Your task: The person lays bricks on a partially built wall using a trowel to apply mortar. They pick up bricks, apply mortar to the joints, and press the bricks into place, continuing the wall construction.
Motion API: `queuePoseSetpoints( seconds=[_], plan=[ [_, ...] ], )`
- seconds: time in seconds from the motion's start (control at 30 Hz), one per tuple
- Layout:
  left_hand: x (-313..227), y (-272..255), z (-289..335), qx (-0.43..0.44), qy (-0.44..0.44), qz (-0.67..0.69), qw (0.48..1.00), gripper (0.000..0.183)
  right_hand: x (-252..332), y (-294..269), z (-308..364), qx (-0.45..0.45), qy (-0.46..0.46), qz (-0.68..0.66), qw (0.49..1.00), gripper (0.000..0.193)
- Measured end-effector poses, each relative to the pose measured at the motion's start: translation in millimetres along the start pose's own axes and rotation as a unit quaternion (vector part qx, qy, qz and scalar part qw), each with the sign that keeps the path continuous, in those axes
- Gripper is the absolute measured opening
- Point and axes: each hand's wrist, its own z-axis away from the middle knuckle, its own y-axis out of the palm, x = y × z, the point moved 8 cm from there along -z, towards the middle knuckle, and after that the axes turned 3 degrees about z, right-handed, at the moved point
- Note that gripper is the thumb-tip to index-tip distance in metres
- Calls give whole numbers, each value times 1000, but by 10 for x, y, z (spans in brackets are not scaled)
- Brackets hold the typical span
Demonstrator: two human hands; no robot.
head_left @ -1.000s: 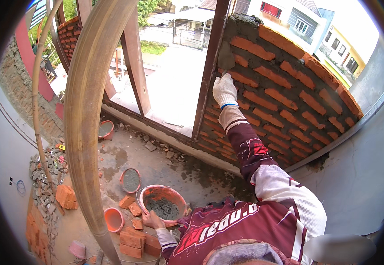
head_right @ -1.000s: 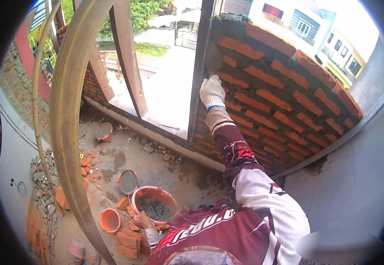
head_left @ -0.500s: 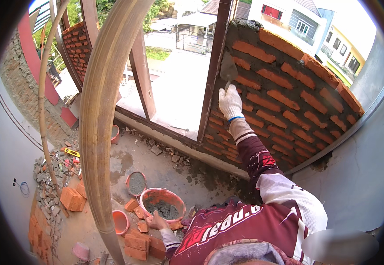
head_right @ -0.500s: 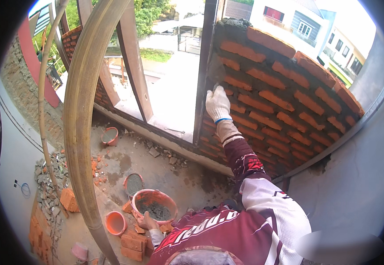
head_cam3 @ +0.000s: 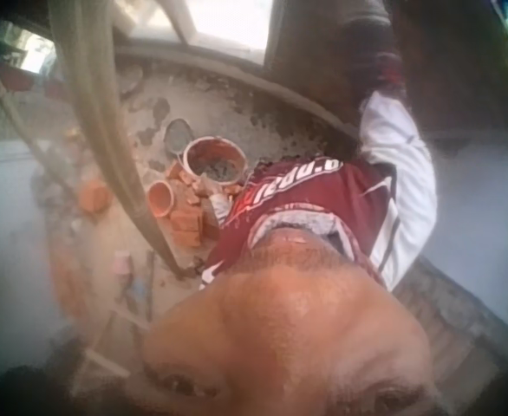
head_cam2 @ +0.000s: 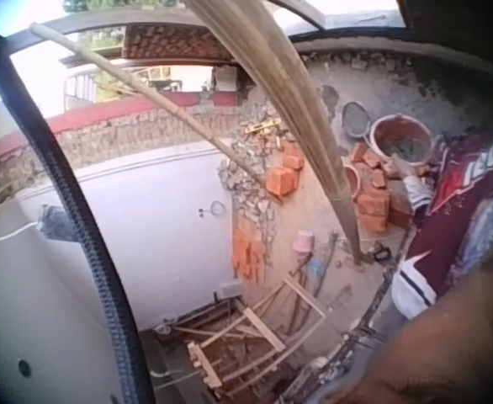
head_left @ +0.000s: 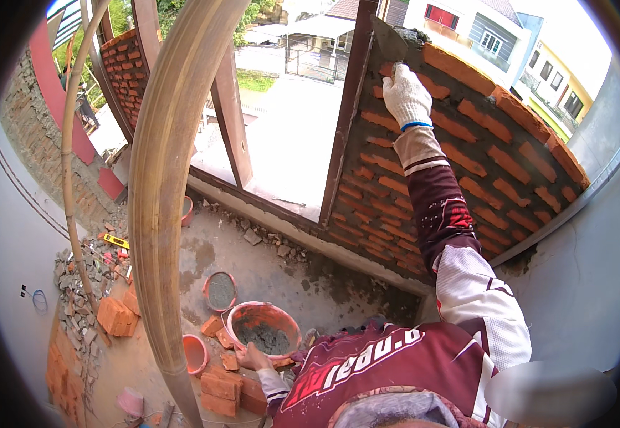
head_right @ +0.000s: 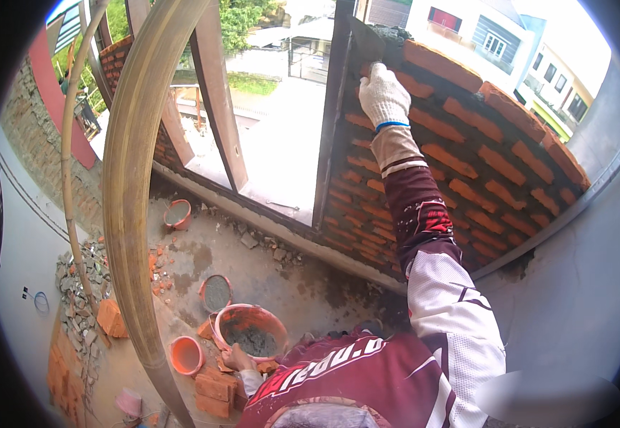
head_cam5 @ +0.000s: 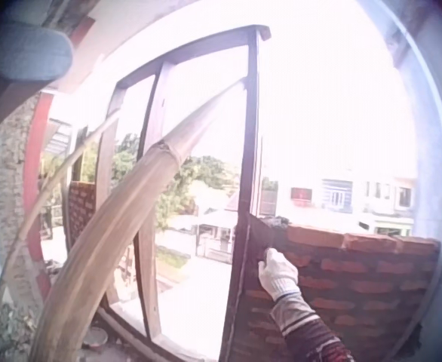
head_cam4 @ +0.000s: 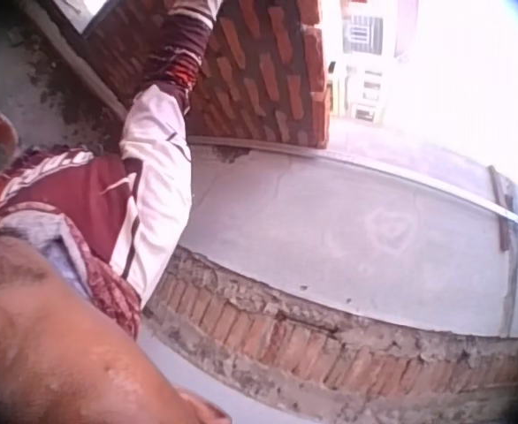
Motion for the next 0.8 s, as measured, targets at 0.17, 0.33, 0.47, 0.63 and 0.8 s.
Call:
queuePoseSetpoints(
  seconds=[0.17,0.33,0.47,0.63,0.8],
  plan=[
    [144,-54,-55,9,-25,-66,997,48,-201,180,295,131,-20,37,991,41],
    [97,-1,-85,-2,15,-28,999,17,-409,362,340,62,71,-112,989,44],
    [53,127,-83,45,-13,-16,999,57,-372,1016,690,135,76,-96,983,45],
    [-99,215,30,38,4,31,999,23,-504,1889,1531,204,123,-105,966,45],
    [-213,321,38,41,17,-91,995,19,-391,1942,2603,324,87,-109,936,46]
  ],
)
